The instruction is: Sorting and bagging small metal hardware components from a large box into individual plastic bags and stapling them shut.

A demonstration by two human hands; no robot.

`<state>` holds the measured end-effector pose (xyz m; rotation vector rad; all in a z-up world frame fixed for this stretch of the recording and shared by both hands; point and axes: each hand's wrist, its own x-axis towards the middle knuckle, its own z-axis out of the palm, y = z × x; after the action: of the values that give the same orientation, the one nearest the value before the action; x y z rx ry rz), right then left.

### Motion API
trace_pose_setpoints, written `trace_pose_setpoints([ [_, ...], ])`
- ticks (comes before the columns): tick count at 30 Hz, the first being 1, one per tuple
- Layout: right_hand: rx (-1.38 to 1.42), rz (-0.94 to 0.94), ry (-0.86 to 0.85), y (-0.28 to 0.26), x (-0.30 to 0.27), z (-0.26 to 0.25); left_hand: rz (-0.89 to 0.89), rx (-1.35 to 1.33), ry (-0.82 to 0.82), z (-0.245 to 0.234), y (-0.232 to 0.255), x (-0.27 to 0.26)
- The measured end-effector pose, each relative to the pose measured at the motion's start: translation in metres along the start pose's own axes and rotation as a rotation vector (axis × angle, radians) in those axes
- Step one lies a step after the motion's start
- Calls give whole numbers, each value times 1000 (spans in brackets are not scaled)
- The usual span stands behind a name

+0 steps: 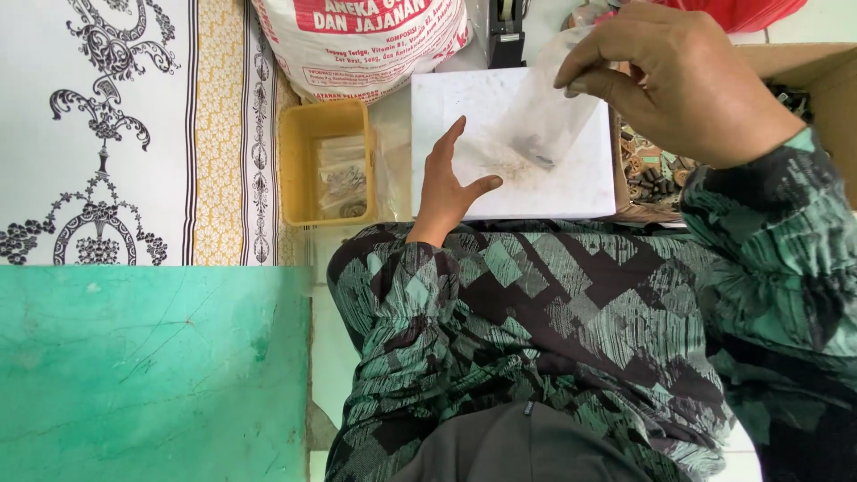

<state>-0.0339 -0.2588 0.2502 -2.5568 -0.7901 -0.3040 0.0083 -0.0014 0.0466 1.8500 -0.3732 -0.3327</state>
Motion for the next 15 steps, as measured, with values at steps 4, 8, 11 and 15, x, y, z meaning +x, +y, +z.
trace_pose_setpoints([
  [4,-52,-131,-50,-20,11,-33,127,-80,-76,4,3,6],
  [8,63,-128,-103,-16,14,-46,190,-149,-227,5,16,-2],
  [11,119,-60,-74,-8,13,-36,109,-322,-319,5,21,-4],
  [15,124,89,176,20,9,15,-27,-427,-349,9,13,-4],
])
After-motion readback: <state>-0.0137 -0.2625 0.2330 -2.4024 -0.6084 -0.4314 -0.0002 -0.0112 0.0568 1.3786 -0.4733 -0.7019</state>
